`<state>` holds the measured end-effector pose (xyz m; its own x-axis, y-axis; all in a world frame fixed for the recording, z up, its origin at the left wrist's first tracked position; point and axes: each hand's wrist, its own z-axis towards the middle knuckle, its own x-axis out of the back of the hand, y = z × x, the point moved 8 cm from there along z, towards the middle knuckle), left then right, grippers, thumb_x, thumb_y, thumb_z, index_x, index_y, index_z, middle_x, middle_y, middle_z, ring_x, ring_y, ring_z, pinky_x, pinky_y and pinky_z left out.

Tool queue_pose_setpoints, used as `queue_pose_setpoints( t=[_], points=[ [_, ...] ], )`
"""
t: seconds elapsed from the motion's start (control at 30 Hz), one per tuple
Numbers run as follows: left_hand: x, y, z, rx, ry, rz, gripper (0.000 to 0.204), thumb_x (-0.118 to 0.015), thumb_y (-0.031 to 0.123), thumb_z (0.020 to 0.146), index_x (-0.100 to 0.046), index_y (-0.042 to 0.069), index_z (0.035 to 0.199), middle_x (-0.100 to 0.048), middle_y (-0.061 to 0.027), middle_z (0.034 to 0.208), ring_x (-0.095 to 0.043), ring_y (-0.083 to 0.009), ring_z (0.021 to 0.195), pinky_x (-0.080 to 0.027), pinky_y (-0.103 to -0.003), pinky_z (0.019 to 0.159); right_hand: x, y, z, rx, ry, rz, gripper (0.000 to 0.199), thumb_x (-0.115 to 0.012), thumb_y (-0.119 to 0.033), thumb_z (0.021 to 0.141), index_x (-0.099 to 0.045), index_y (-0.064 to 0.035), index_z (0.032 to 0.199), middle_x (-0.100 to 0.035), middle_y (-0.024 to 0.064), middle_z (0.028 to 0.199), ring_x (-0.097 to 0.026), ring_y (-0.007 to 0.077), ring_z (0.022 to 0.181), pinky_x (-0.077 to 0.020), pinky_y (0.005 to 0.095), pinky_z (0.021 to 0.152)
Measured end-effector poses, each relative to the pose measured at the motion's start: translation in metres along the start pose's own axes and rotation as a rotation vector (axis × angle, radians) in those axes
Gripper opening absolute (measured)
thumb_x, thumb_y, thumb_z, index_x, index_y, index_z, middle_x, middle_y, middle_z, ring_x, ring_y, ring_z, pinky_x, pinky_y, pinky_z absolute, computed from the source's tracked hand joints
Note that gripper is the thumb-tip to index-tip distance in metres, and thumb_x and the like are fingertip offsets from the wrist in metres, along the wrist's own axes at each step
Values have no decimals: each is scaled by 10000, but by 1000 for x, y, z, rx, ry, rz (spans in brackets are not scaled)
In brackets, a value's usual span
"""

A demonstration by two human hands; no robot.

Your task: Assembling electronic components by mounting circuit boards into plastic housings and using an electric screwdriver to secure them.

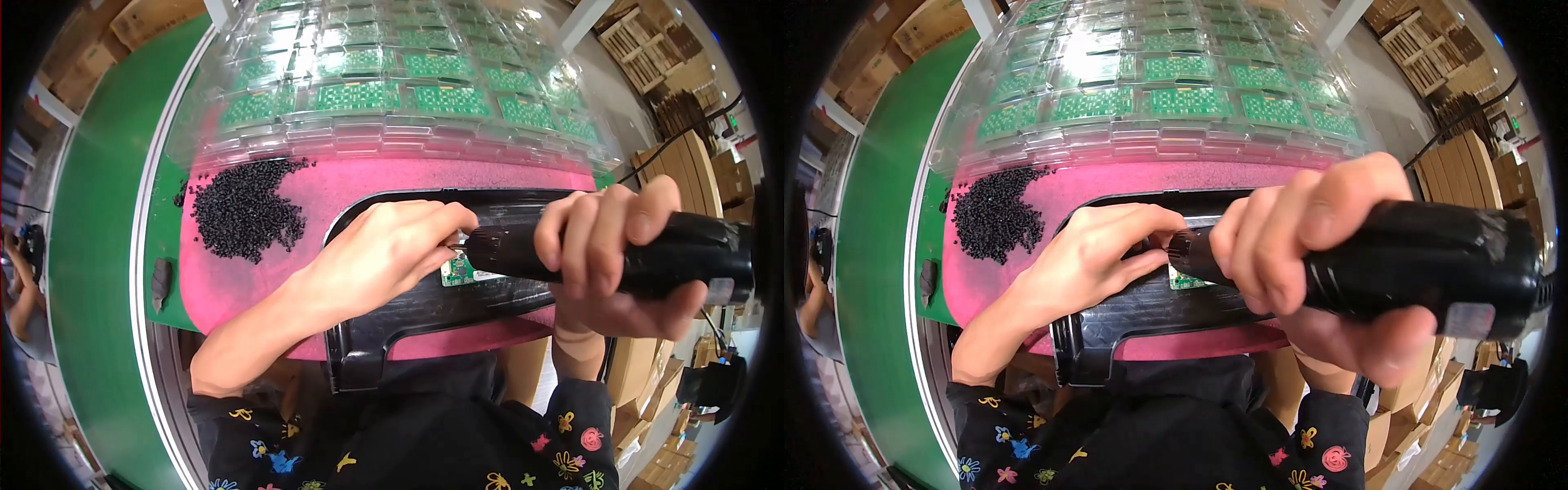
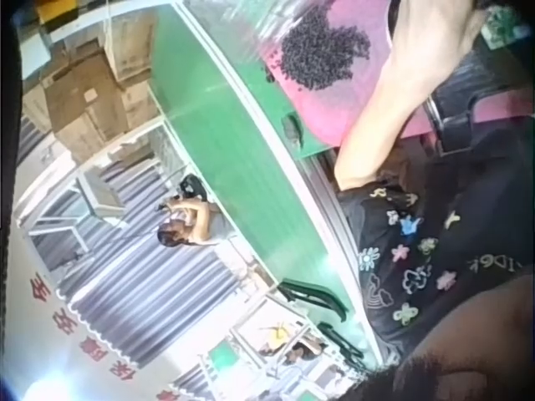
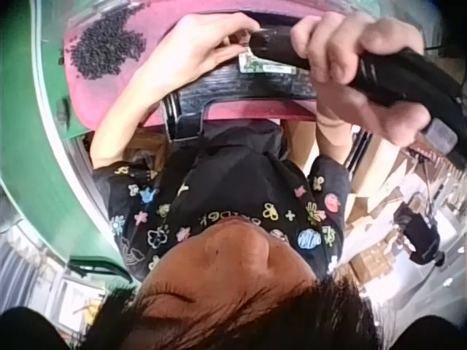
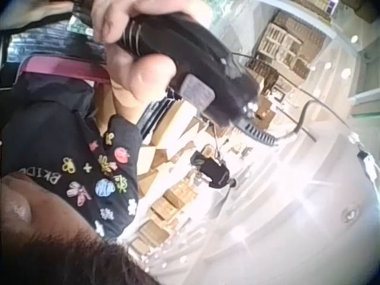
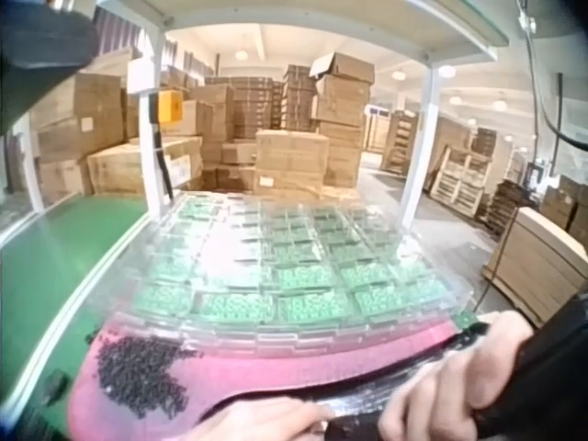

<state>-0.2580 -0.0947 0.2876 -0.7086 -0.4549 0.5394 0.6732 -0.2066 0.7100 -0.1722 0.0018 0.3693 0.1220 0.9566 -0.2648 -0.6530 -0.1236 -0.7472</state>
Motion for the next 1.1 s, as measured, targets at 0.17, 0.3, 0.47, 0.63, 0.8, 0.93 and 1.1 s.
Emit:
queue_pose_setpoints(
  t=[0.17, 0.3, 0.47, 0.63, 0.8, 0.93, 1.1],
  points=[
    [4, 9, 0, -83, 66, -8, 313, -709, -43, 746, -578, -15, 1029, -640, -129, 859, -661, -282, 773, -533, -353, 667, -2, -5, -1, 29, 27, 18, 493, -658, -545, 817, -449, -119, 952, -513, -38, 602, -471, 79, 454, -430, 268, 520],
    [4, 9, 1, -79, 62, -28, 309, -707, -54, 745, -572, -17, 1021, -637, -124, 868, -657, -277, 763, -532, -345, 667, 0, -7, -5, 40, 71, 19, 499, -684, -534, 797, -444, -121, 942, -518, -40, 597, -470, 78, 439, -433, 263, 511],
    [6, 7, 0, -36, 80, -116, 324, -692, -75, 746, -560, -13, 1036, -624, -125, 860, -648, -277, 755, -523, -343, 668, -1, -10, -5, 78, 53, 19, 495, -693, -524, 793, -443, -122, 938, -520, -37, 595, -471, 73, 430, -437, 268, 502],
    [-3, 1, 1, 54, -39, -131, 325, -651, -88, 768, -560, -7, 1069, -626, -144, 881, -646, -298, 788, -519, -359, 691, -4, 3, -6, -5, -45, 23, 545, -721, -552, 771, -454, -107, 938, -519, -27, 589, -474, 95, 415, -436, 283, 471],
    [-1, -10, -5, 26, -17, 11, 347, -595, -112, 774, -561, -13, 1105, -623, -172, 943, -625, -351, 889, -509, -386, 752, -2, 24, -23, -182, -10, -35, 577, -718, -580, 774, -463, -93, 949, -518, -18, 586, -480, 108, 420, -406, 262, 434],
    [-4, -12, -5, 52, -55, 19, 355, -586, -118, 775, -553, -19, 1114, -623, -169, 937, -624, -352, 887, -508, -383, 748, -3, 28, -26, -235, 25, -73, 584, -725, -578, 773, -457, -85, 933, -507, -15, 581, -461, 100, 416, -380, 249, 411],
    [4, -7, -4, 27, 56, 35, 280, -609, -116, 768, -628, -12, 1027, -629, -151, 888, -636, -331, 817, -515, -376, 702, -10, 34, -25, -314, -22, -117, 562, -728, -563, 782, -447, -88, 887, -487, -22, 579, -454, 91, 442, -369, 243, 436]
  ],
)
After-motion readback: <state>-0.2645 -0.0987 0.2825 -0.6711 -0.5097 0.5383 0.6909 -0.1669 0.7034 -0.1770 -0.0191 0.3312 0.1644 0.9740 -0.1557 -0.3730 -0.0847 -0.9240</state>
